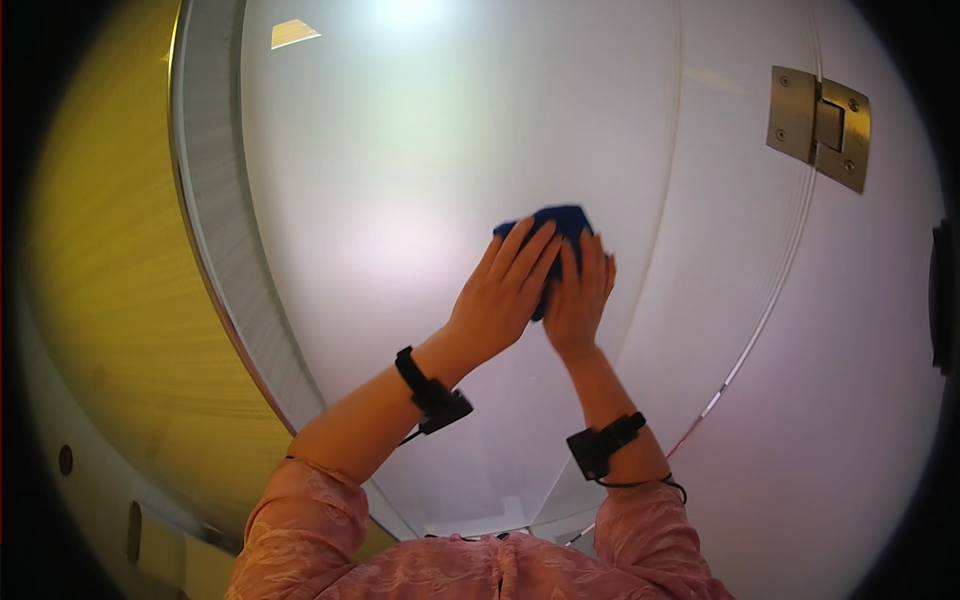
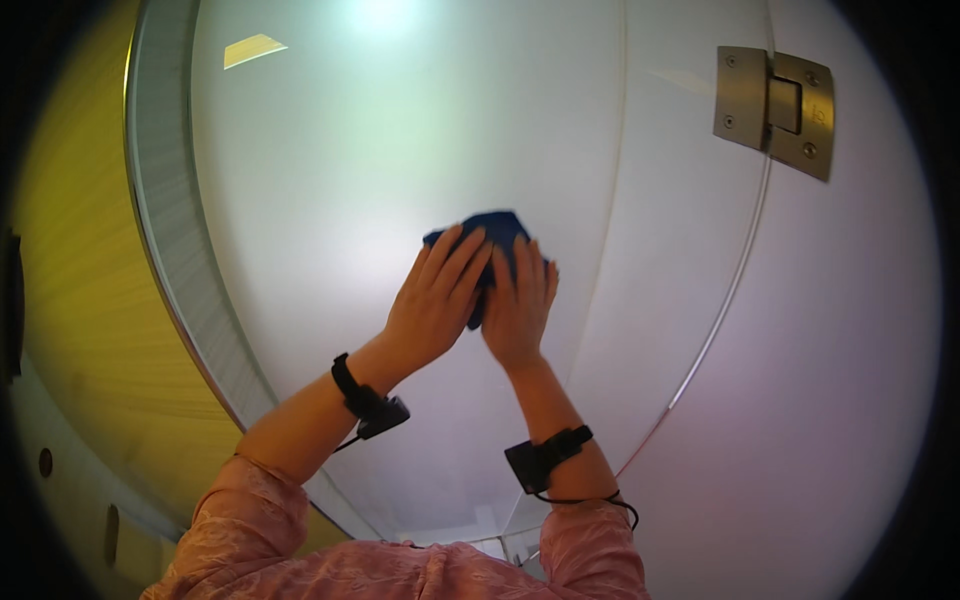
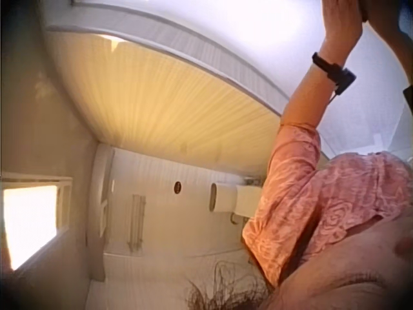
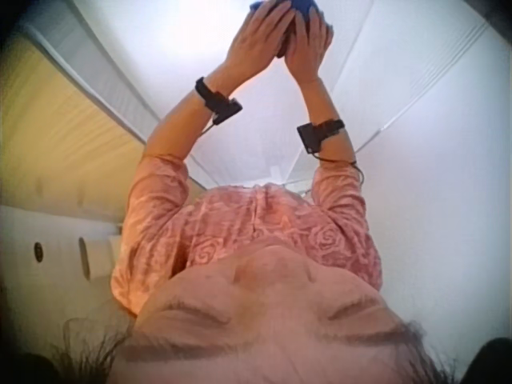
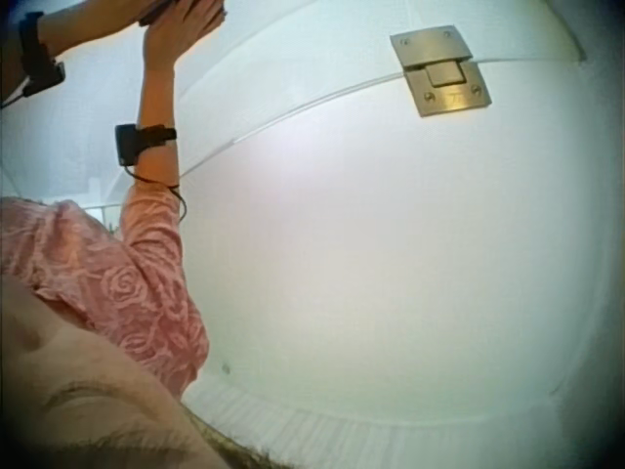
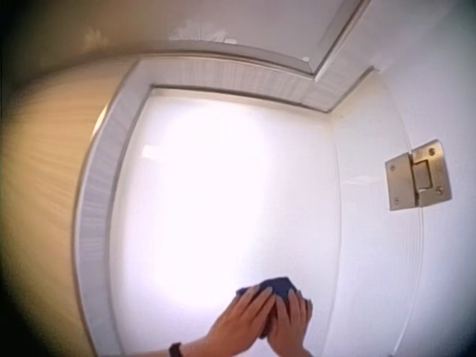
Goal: Cleaning and wiping down walls and fixtures inside a bathroom using a cloth.
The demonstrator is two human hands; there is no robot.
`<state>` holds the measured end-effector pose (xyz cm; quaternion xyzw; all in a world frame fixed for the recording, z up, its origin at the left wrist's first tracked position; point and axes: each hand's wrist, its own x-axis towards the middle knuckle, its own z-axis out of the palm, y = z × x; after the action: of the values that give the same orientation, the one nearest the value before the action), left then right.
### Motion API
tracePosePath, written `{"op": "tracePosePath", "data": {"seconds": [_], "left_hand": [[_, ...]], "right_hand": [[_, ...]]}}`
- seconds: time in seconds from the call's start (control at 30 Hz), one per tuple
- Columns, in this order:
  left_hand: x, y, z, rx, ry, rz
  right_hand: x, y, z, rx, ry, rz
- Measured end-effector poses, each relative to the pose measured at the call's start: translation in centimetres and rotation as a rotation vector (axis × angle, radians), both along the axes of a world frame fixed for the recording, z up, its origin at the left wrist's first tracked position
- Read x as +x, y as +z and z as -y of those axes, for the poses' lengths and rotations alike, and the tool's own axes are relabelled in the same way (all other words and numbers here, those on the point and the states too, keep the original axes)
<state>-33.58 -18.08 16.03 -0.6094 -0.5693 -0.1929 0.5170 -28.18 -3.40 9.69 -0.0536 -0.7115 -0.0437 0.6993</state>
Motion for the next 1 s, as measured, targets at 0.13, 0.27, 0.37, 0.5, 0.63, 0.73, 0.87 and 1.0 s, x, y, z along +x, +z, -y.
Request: {"op": "tracePosePath", "data": {"seconds": [0.13, 0.27, 0.37, 0.5, 0.63, 0.73, 0.87, 1.0], "left_hand": [[1.8, 2.7, 1.2, 0.026, 0.022, 0.044], [2.6, -1.4, 2.8, -0.007, 0.006, 0.130], [1.3, -8.5, 4.8, 0.024, -0.024, 0.184], [0.0, -12.0, 7.1, 0.070, 0.008, 0.210], [-1.2, -6.9, 9.7, 0.218, 0.020, 0.258], [-3.6, -4.3, 11.4, 0.302, 0.009, 0.246], [-3.7, -4.7, 13.1, 0.253, 0.070, 0.308], [-3.3, -7.4, 13.9, 0.109, 0.118, 0.357]], "right_hand": [[1.1, 3.2, 2.3, -0.133, 0.108, 0.016], [1.0, -1.6, 4.6, -0.182, 0.093, 0.028], [0.6, -7.8, 5.3, -0.097, 0.094, 0.054], [-0.8, -9.7, 6.7, 0.064, 0.086, 0.082], [-1.9, -2.1, 10.5, 0.127, 0.068, 0.111], [-3.0, 2.8, 12.7, 0.192, 0.131, 0.169], [-3.8, 2.8, 14.0, 0.171, 0.166, 0.191], [-3.2, -1.7, 15.3, 0.034, 0.091, 0.268]]}}
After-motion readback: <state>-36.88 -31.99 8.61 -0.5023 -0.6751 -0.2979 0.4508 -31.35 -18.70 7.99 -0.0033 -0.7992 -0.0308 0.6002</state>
